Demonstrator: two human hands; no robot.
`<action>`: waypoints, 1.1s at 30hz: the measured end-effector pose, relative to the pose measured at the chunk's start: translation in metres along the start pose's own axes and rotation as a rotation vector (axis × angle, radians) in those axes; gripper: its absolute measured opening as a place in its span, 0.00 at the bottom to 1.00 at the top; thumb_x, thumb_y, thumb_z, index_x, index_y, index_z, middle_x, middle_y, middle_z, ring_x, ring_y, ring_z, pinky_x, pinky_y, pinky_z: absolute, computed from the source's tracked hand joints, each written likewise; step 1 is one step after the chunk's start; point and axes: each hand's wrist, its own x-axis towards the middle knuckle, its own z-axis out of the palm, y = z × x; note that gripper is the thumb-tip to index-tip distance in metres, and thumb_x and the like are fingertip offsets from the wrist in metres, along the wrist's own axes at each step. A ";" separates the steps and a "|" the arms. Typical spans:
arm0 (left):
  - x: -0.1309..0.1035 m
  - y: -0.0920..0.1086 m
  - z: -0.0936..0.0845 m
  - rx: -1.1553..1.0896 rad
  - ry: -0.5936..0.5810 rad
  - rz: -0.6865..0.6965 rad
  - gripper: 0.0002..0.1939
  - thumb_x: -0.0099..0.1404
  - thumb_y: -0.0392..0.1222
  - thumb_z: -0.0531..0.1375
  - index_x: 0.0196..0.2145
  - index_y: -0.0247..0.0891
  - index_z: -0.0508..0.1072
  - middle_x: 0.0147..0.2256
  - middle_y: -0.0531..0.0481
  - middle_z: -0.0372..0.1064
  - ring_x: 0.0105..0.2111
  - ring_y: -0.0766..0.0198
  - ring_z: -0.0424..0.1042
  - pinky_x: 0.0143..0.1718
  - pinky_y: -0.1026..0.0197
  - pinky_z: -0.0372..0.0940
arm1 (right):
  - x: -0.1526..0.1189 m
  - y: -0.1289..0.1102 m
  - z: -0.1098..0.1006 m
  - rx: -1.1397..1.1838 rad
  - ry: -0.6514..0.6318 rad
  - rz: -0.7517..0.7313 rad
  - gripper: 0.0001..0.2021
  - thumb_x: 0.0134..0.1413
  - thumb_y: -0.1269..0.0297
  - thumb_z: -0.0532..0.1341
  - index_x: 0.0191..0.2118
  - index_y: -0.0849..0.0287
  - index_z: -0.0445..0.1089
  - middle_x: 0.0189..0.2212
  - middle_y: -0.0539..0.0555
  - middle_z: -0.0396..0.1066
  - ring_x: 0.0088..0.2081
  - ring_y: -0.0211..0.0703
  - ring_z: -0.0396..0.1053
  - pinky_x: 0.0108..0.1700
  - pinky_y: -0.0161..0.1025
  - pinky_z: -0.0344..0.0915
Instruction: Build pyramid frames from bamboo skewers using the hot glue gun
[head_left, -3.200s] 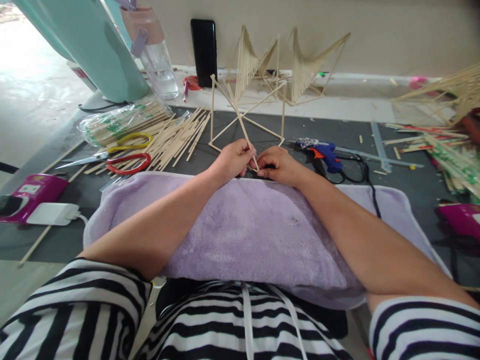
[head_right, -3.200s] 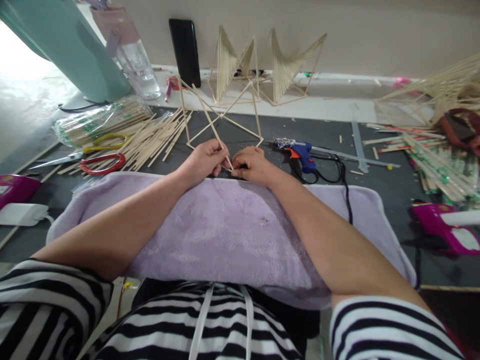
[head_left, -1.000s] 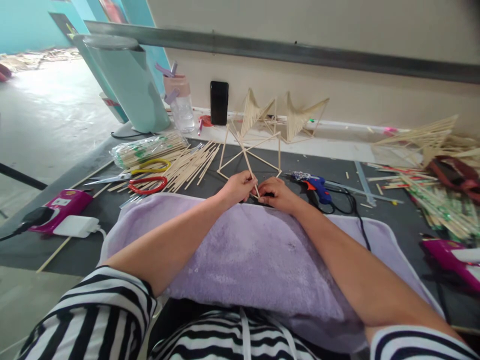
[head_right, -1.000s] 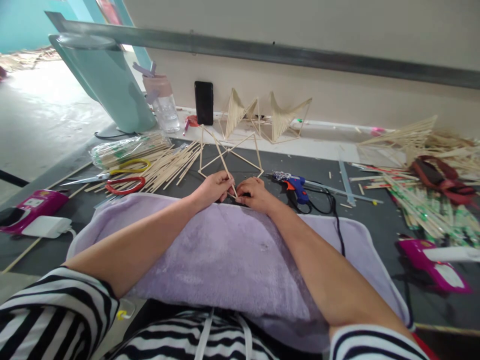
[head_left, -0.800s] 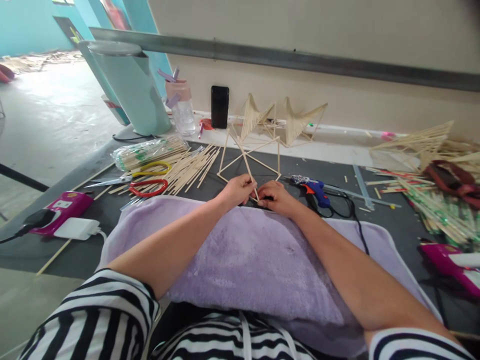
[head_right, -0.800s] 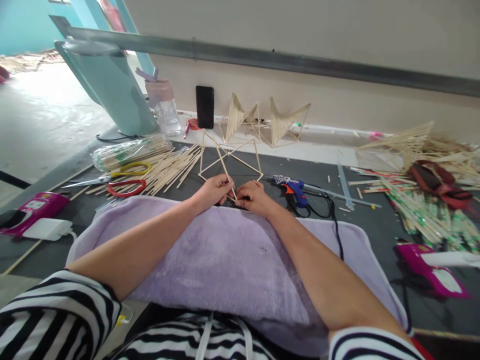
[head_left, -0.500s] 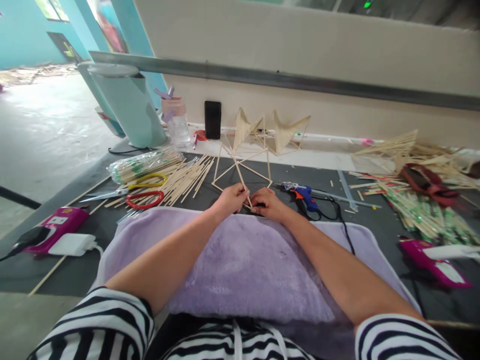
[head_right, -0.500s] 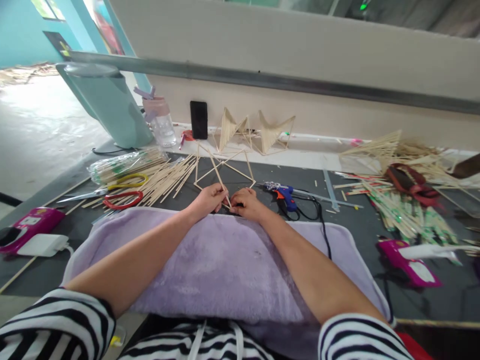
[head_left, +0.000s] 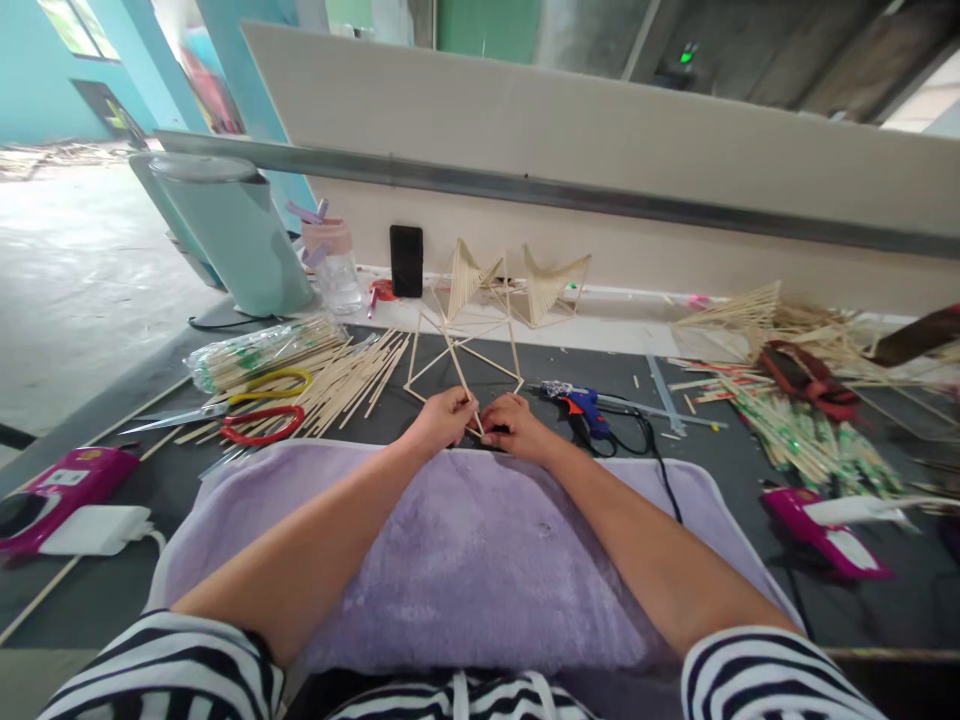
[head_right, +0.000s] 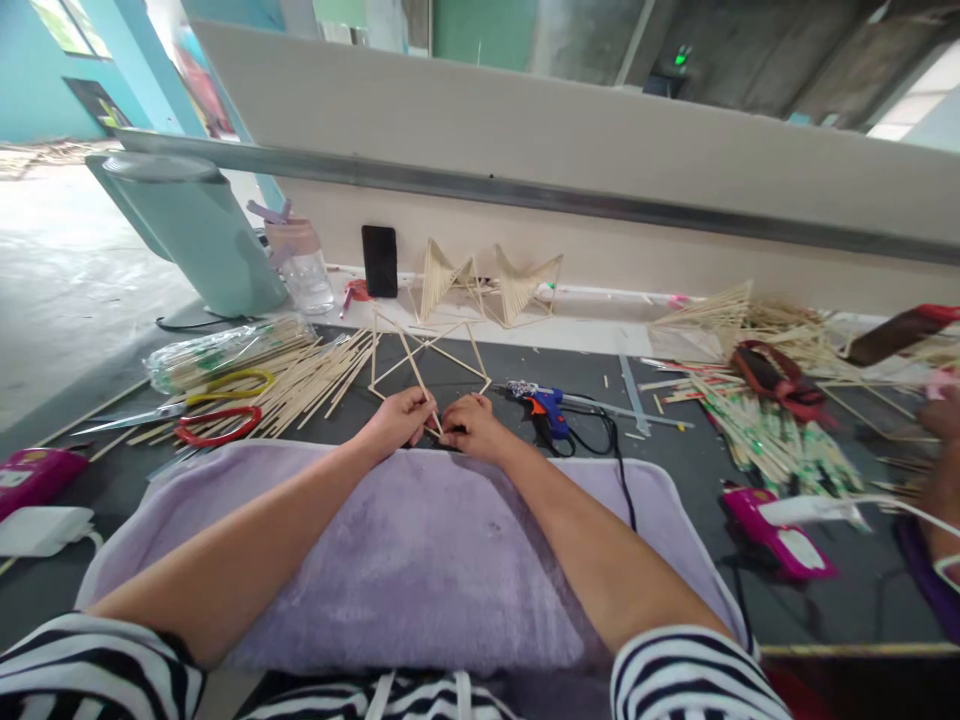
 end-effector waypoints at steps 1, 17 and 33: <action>0.000 0.000 0.000 -0.004 -0.002 0.000 0.10 0.64 0.46 0.53 0.29 0.38 0.64 0.23 0.58 0.66 0.13 0.76 0.58 0.15 0.69 0.52 | 0.000 0.000 0.000 0.000 0.002 -0.001 0.12 0.55 0.53 0.64 0.32 0.57 0.74 0.38 0.54 0.77 0.45 0.46 0.70 0.56 0.52 0.46; 0.004 -0.005 0.000 -0.020 -0.006 0.002 0.09 0.63 0.45 0.54 0.30 0.38 0.65 0.22 0.58 0.67 0.12 0.76 0.58 0.14 0.69 0.51 | 0.000 0.001 0.000 0.037 0.039 -0.044 0.20 0.56 0.45 0.60 0.31 0.58 0.74 0.37 0.55 0.77 0.43 0.45 0.70 0.55 0.50 0.46; 0.003 0.008 -0.002 0.001 -0.010 -0.023 0.08 0.63 0.44 0.55 0.30 0.38 0.66 0.20 0.58 0.66 0.13 0.75 0.58 0.16 0.69 0.52 | 0.006 -0.010 -0.010 -0.029 -0.029 -0.005 0.09 0.54 0.60 0.66 0.30 0.60 0.73 0.36 0.53 0.77 0.42 0.42 0.70 0.55 0.46 0.47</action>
